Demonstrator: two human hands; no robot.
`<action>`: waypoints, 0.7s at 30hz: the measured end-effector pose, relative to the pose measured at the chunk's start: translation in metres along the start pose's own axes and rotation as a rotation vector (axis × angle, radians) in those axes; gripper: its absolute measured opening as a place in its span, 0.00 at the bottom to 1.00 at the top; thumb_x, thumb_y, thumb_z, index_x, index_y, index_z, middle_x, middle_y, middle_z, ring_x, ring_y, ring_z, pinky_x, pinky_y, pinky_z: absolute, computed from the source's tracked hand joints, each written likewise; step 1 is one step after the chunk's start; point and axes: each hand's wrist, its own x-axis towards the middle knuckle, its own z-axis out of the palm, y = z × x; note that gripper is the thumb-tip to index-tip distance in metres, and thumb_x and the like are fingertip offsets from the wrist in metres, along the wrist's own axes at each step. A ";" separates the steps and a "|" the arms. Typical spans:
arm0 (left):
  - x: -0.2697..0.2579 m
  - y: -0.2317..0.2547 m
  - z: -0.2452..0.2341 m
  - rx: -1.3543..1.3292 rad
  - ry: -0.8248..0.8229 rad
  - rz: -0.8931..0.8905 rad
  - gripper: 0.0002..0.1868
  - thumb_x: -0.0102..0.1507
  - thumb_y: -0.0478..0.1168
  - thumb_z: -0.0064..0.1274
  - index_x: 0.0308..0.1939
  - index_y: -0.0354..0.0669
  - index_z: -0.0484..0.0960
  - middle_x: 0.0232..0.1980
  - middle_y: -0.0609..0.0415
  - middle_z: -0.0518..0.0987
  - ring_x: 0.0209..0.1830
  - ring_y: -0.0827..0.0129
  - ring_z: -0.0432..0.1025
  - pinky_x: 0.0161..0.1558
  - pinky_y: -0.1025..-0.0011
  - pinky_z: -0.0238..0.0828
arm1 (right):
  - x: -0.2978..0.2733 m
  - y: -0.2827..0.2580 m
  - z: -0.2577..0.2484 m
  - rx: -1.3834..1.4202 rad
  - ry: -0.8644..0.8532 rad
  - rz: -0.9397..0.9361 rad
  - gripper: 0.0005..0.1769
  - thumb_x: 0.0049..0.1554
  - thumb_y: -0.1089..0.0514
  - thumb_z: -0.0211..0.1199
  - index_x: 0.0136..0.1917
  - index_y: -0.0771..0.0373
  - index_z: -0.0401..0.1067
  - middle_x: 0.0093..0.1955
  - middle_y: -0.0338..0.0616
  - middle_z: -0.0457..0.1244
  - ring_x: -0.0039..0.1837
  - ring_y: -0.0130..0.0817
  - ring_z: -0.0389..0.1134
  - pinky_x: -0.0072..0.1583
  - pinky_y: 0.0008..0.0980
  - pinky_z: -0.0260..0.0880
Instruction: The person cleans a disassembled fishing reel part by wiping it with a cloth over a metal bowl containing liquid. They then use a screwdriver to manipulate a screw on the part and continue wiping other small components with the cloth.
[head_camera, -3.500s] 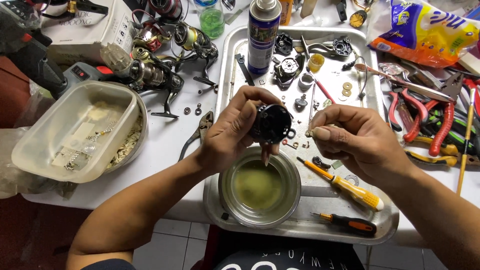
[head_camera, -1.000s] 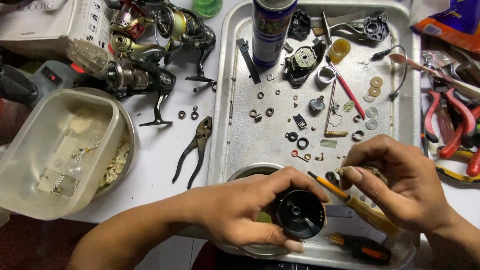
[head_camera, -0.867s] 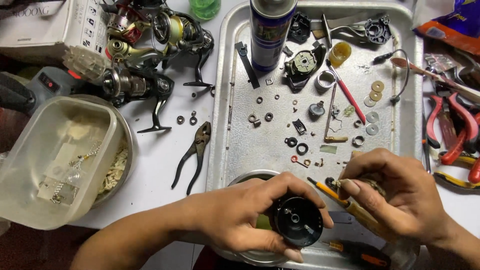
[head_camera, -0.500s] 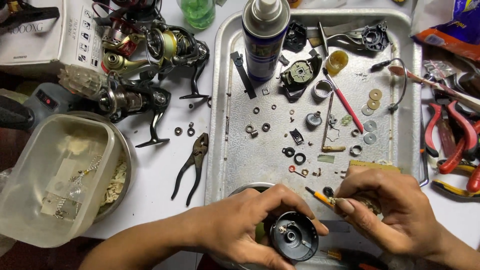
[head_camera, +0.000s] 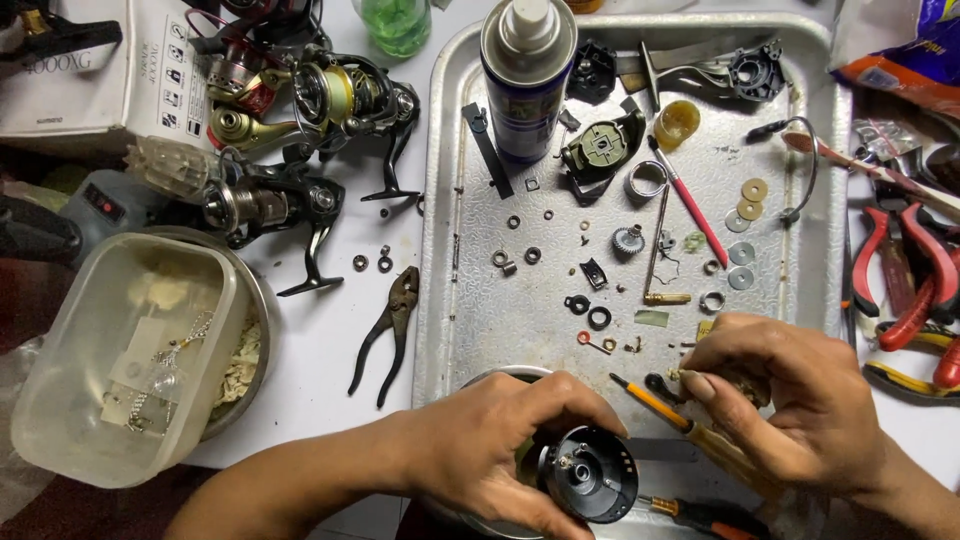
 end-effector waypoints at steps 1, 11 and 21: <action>0.000 -0.001 0.001 0.003 0.003 0.000 0.29 0.53 0.52 0.52 0.51 0.40 0.64 0.46 0.48 0.74 0.43 0.62 0.74 0.47 0.72 0.72 | 0.001 -0.001 -0.001 0.001 -0.001 -0.004 0.05 0.49 0.58 0.55 0.37 0.62 0.66 0.26 0.38 0.61 0.27 0.27 0.58 0.32 0.22 0.55; 0.002 -0.001 0.002 0.349 0.228 0.343 0.27 0.58 0.49 0.57 0.52 0.37 0.66 0.32 0.51 0.71 0.27 0.62 0.67 0.32 0.67 0.64 | 0.002 -0.017 0.009 0.116 -0.027 -0.032 0.07 0.51 0.57 0.54 0.39 0.63 0.67 0.33 0.41 0.64 0.33 0.27 0.63 0.36 0.21 0.62; -0.006 -0.020 0.009 0.683 0.393 0.306 0.23 0.61 0.36 0.55 0.55 0.30 0.64 0.30 0.51 0.67 0.26 0.64 0.62 0.30 0.67 0.62 | -0.004 -0.031 0.022 0.240 -0.037 -0.064 0.04 0.51 0.59 0.54 0.41 0.61 0.66 0.44 0.49 0.64 0.44 0.32 0.67 0.38 0.19 0.65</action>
